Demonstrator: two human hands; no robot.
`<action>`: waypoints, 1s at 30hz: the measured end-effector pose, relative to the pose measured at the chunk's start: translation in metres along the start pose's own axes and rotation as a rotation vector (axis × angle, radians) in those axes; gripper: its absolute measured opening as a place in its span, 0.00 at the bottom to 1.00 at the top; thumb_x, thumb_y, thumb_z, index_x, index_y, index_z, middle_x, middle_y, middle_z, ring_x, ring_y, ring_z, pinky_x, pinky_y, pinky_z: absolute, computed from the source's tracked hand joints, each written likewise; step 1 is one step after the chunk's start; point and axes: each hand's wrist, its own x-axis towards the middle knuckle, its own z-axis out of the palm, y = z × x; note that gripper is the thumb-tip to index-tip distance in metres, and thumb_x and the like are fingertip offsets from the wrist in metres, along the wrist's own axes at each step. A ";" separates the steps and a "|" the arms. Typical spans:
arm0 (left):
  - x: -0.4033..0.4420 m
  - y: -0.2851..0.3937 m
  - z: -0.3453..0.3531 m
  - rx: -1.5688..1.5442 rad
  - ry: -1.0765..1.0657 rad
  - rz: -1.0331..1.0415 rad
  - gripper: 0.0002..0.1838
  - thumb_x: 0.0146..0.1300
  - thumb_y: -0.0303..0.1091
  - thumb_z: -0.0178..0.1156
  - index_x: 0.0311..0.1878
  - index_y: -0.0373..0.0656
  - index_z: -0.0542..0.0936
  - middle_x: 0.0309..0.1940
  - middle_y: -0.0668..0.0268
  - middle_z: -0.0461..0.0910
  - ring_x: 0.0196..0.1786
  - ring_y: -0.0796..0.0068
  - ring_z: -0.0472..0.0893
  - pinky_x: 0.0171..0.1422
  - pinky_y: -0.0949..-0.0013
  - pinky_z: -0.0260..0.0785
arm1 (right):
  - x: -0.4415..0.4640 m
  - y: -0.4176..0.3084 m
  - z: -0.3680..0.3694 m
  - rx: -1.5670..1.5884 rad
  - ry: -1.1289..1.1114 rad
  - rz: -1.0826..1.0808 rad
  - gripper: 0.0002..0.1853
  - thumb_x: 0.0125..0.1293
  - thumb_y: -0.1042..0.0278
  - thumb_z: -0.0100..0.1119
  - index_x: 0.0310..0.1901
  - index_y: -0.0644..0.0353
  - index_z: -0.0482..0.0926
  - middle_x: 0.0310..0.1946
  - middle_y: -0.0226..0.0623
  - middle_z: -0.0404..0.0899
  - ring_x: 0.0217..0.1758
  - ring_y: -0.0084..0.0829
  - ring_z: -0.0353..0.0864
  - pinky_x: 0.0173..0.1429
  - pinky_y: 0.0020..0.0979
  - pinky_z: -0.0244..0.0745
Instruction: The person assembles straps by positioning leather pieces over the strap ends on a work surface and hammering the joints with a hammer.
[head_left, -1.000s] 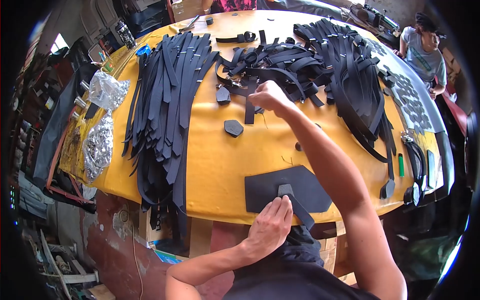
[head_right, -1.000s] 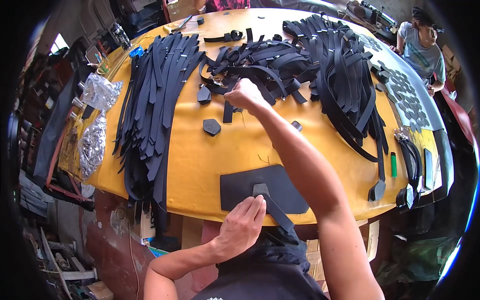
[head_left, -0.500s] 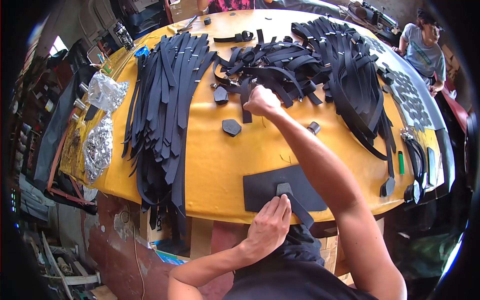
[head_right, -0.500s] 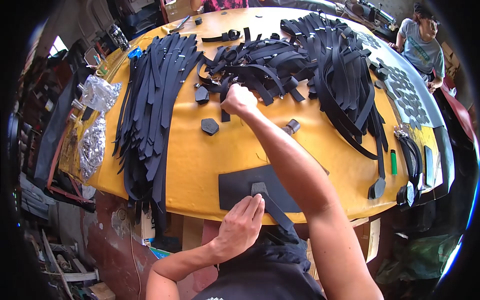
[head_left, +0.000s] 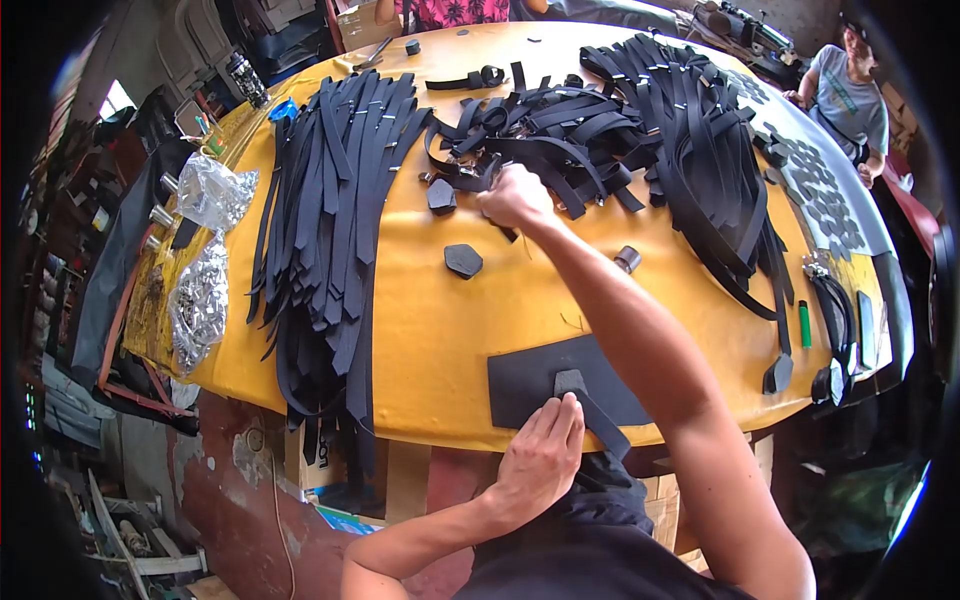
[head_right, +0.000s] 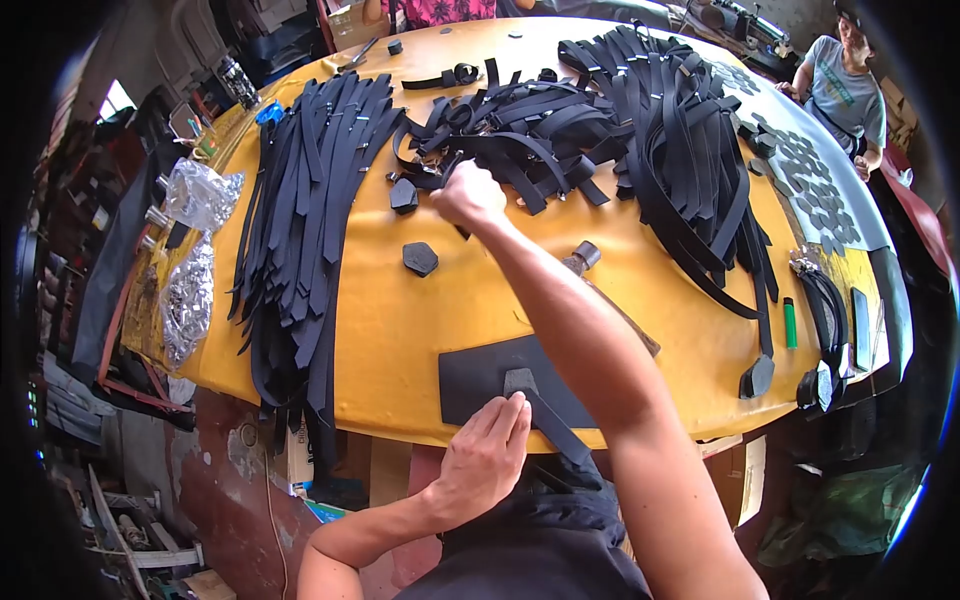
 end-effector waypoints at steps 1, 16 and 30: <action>0.001 0.000 0.000 -0.011 -0.003 -0.001 0.20 0.56 0.22 0.63 0.53 0.25 0.79 0.53 0.51 0.79 0.55 0.57 0.80 0.62 0.62 0.77 | 0.005 0.010 -0.007 0.170 -0.109 0.012 0.15 0.56 0.60 0.74 0.36 0.64 0.85 0.36 0.50 0.87 0.40 0.40 0.89 0.47 0.38 0.82; -0.001 0.001 -0.001 0.052 -0.019 0.019 0.23 0.55 0.26 0.62 0.54 0.23 0.82 0.55 0.46 0.81 0.56 0.54 0.81 0.62 0.61 0.78 | -0.143 0.072 -0.064 -0.178 -0.244 -0.435 0.20 0.62 0.69 0.73 0.52 0.63 0.75 0.32 0.44 0.85 0.39 0.49 0.86 0.48 0.45 0.79; -0.003 0.002 -0.005 0.036 -0.084 -0.014 0.22 0.58 0.25 0.63 0.56 0.27 0.82 0.58 0.49 0.81 0.59 0.55 0.81 0.64 0.60 0.78 | -0.157 0.093 -0.103 0.535 -0.717 0.057 0.11 0.74 0.71 0.64 0.38 0.68 0.74 0.28 0.37 0.83 0.28 0.24 0.86 0.31 0.26 0.80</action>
